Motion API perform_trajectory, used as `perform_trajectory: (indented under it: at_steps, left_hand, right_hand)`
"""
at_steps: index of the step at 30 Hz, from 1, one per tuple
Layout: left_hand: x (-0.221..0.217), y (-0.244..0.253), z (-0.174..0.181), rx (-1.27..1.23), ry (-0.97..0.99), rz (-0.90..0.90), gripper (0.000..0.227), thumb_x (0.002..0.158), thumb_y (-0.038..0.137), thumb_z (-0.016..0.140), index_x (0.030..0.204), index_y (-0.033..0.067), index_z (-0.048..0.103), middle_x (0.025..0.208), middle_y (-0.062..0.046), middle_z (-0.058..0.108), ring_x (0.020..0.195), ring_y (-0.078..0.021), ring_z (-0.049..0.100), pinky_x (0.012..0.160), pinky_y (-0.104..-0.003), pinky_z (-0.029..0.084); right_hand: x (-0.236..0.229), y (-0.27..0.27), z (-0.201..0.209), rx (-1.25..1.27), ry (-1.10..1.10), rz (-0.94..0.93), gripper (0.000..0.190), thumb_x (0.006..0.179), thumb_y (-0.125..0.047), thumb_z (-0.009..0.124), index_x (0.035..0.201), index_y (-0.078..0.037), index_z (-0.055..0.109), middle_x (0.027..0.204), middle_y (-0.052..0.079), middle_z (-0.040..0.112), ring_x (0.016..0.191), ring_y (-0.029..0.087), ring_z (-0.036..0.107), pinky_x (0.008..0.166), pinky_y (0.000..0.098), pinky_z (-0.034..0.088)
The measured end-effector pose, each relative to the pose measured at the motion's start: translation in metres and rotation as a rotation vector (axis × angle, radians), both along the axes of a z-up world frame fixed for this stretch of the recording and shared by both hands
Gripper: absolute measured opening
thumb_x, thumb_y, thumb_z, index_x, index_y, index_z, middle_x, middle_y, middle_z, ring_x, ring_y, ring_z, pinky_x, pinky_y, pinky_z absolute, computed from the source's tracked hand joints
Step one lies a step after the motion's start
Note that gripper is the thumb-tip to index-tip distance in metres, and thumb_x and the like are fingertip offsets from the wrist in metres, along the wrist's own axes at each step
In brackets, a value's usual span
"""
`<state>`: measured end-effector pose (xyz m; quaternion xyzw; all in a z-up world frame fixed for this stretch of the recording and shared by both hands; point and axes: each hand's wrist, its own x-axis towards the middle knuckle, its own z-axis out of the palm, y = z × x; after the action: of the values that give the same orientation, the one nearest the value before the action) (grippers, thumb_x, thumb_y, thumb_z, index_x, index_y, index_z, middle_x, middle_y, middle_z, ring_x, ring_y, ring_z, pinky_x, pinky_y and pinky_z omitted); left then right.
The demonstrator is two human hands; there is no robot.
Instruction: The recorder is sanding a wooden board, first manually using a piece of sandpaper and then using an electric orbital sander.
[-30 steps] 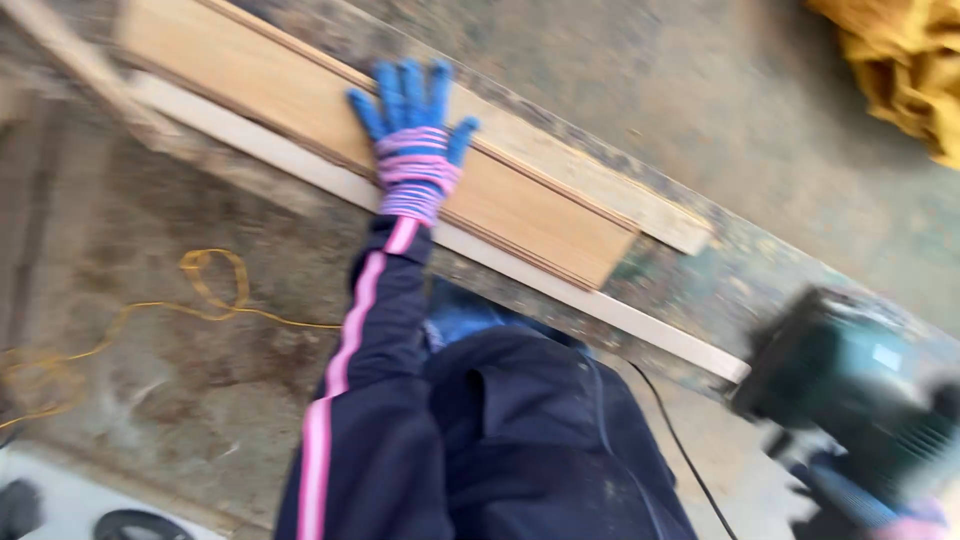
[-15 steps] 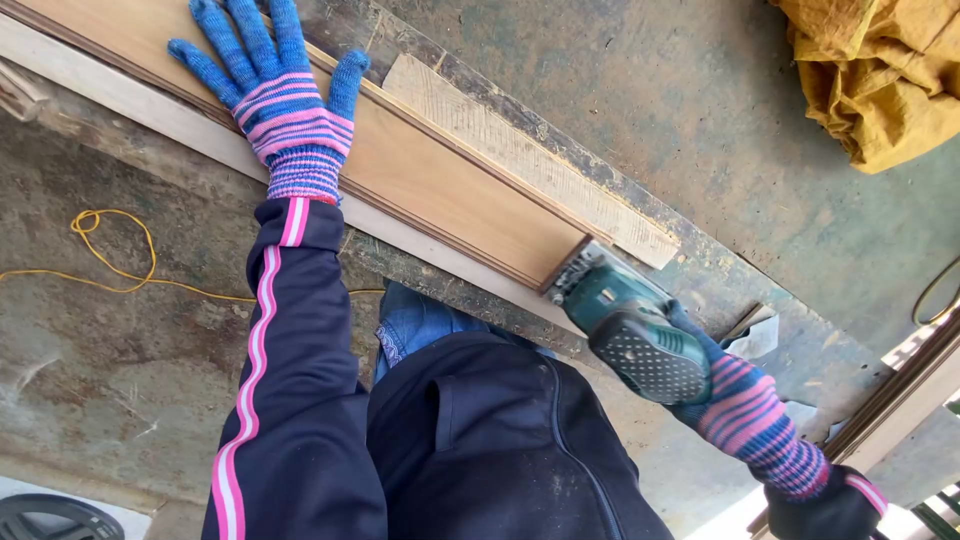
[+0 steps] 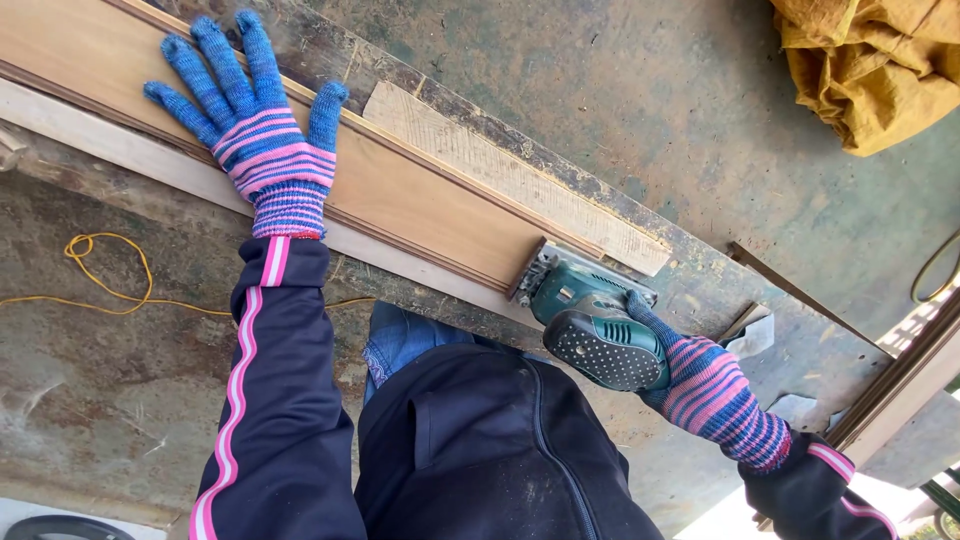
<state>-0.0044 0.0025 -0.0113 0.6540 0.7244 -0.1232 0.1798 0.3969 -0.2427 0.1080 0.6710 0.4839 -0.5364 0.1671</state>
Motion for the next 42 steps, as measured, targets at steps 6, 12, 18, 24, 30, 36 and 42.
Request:
perform_trajectory:
  at_steps: [6,12,18,24,30,36,42]
  left_hand:
    - [-0.001,-0.001,-0.001,-0.003,0.020,0.004,0.106,0.103,0.086,0.052,0.176,0.0217,0.009,0.179,-0.021,0.004,0.164,-0.0479,-0.001,0.127,-0.072,-0.006]
    - [0.001,0.000,0.002,0.006,0.014,0.004,0.106,0.103,0.085,0.052,0.175,0.0208,0.010,0.179,-0.022,0.004,0.163,-0.0482,0.000,0.127,-0.072,-0.006]
    - [0.004,0.002,0.008,-0.024,0.008,0.009,0.103,0.104,0.082,0.049,0.174,0.0180,0.009,0.179,-0.021,0.004,0.162,-0.0485,-0.001,0.127,-0.072,-0.006]
    - [0.004,0.002,0.011,-0.009,0.004,0.004,0.102,0.106,0.083,0.047,0.174,0.0158,0.011,0.178,-0.021,0.005,0.162,-0.0489,0.000,0.127,-0.071,-0.005]
    - [0.002,0.002,0.005,0.005,-0.010,-0.001,0.101,0.105,0.082,0.048,0.173,0.0155,0.013,0.176,-0.022,0.006,0.160,-0.0501,0.001,0.126,-0.073,-0.005]
    - [0.000,0.000,0.003,0.029,-0.030,-0.002,0.098,0.104,0.082,0.049,0.172,0.0185,0.018,0.175,-0.023,0.007,0.159,-0.0508,0.001,0.125,-0.073,-0.004]
    - [0.000,0.000,0.002,0.031,-0.034,-0.002,0.097,0.106,0.083,0.048,0.172,0.0185,0.018,0.175,-0.023,0.006,0.159,-0.0505,0.001,0.125,-0.073,-0.005]
  right_hand:
    - [-0.008,-0.001,-0.004,-0.032,-0.057,0.079,0.083,0.068,-0.037,0.090,0.144,-0.026,0.058,0.094,0.011,0.079,0.094,0.032,0.075,0.079,0.0383,0.061]
    - [-0.010,0.004,-0.004,-0.076,-0.122,0.115,0.083,0.068,-0.041,0.091,0.143,-0.028,0.059,0.089,0.011,0.078,0.089,0.028,0.077,0.078,0.0365,0.062]
    - [-0.002,-0.002,-0.014,-0.024,-0.039,0.058,0.079,0.069,-0.038,0.090,0.142,-0.025,0.060,0.088,0.008,0.080,0.085,0.026,0.078,0.075,0.0358,0.062]
    - [-0.010,0.006,-0.010,0.041,-0.001,0.032,0.094,0.068,-0.034,0.088,0.153,-0.025,0.047,0.094,0.008,0.080,0.086,0.025,0.078,0.076,0.0351,0.062]
    - [-0.020,0.017,-0.004,0.026,-0.015,0.016,0.106,0.068,-0.034,0.088,0.161,-0.027,0.037,0.098,0.008,0.080,0.089,0.024,0.079,0.079,0.0351,0.061]
    - [-0.026,0.017,-0.004,0.002,-0.021,-0.007,0.108,0.069,-0.034,0.089,0.162,-0.028,0.034,0.100,0.008,0.080,0.092,0.024,0.078,0.080,0.0349,0.061]
    - [-0.029,0.016,-0.007,0.074,0.037,-0.043,0.109,0.068,-0.030,0.088,0.161,-0.024,0.031,0.104,0.009,0.079,0.093,0.025,0.078,0.081,0.0347,0.061]
